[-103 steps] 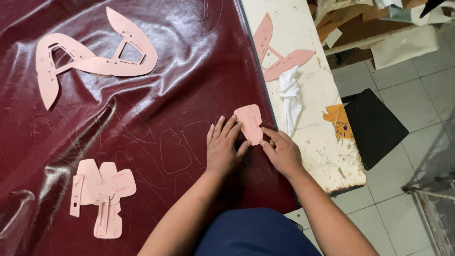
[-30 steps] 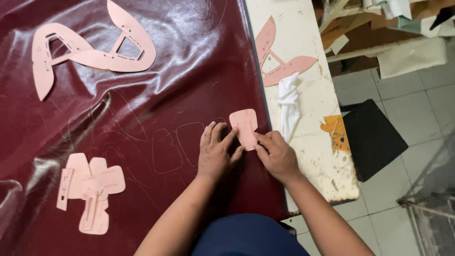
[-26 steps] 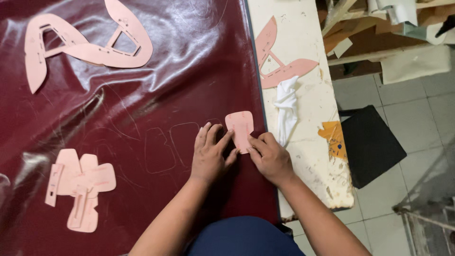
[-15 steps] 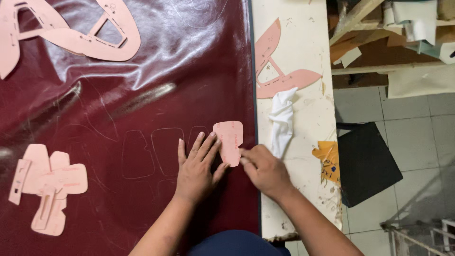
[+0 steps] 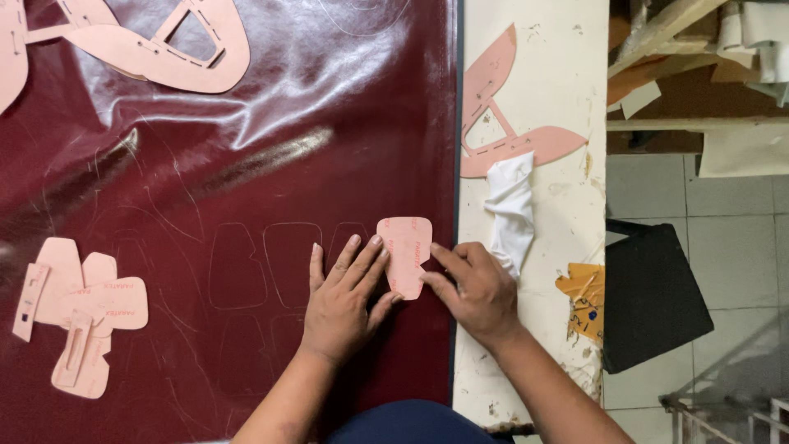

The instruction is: The person places pink paper templates onto a large maroon sheet and uses a small pencil-like tool to trace their outlines. The person repeats this process with several templates, moving each one to a new spot after tracing.

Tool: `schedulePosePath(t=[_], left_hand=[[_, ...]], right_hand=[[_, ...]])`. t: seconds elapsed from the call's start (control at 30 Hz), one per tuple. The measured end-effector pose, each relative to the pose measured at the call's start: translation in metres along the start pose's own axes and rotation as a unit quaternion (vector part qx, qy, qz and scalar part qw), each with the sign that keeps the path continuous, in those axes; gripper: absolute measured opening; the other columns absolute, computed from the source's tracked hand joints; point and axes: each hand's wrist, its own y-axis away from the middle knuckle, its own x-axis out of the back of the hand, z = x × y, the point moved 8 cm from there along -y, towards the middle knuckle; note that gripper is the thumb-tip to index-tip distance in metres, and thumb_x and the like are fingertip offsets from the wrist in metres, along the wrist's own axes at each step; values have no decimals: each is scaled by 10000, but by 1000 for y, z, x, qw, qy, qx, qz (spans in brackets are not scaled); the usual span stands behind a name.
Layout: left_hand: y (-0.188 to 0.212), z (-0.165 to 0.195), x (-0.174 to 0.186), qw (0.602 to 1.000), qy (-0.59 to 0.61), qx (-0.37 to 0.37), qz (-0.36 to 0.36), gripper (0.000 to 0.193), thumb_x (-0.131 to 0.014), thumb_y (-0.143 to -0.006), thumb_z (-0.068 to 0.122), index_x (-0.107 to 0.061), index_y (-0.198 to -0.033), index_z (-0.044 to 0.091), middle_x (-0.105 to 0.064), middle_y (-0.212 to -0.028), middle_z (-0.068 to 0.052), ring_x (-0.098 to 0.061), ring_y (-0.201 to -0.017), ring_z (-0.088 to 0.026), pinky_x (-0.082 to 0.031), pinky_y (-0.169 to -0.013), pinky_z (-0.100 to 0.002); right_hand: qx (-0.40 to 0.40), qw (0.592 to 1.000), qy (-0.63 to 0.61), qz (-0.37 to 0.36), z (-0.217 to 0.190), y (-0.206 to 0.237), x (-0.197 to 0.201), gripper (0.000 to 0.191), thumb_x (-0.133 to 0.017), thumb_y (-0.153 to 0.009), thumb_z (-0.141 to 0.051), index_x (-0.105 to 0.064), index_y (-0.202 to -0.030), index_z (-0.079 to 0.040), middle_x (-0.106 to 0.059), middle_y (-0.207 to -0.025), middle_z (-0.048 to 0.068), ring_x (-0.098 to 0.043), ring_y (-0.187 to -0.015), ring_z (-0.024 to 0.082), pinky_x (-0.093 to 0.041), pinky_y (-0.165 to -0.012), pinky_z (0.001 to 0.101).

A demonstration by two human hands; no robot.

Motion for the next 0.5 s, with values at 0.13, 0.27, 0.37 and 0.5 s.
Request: schedulePosePath(t=[0.13,0.27,0.37,0.5], left_hand=[[-1,1,-3,1000,6,6,-4,618,-671,-892,511,-615,-1396,157,-525,-1509,3,-407,-1452,-212,-159,-1218,-624],[-3,3,-4,1000,3,5,-8,614,-665,-896,519,-618,-1389,155,-521,-1511,4,-406,-1455,-212,-154,-1220,-630],[-4,5,-1,1000,7,-8,16,601,-677,-896,488,-627,-1373,126,-549,-1490,-33,-414,-1444,-230,-154,-1214,-624],[2,3,2,998,42,19,41,549,-712,-885,440,-648,-1277,62,-581,-1380,-107,-453,-1396,-274,-183,-1216,-609]], right_hand=[[21,999,25,-1,-4,1,-1,413,-831,-810,-332,-772,-1153,-110,-612,-878,38,-608,-726,173,-527,-627,320],[12,999,32,-26,2,1,-5,419,-831,-813,-330,-774,-1163,-106,-601,-883,36,-599,-726,172,-525,-612,311],[21,999,25,-16,2,1,-4,418,-818,-828,-330,-768,-1176,-104,-590,-904,35,-595,-747,173,-525,-638,316],[5,998,41,-42,5,0,-6,411,-807,-835,-339,-760,-1172,-107,-581,-918,51,-596,-753,190,-522,-634,326]])
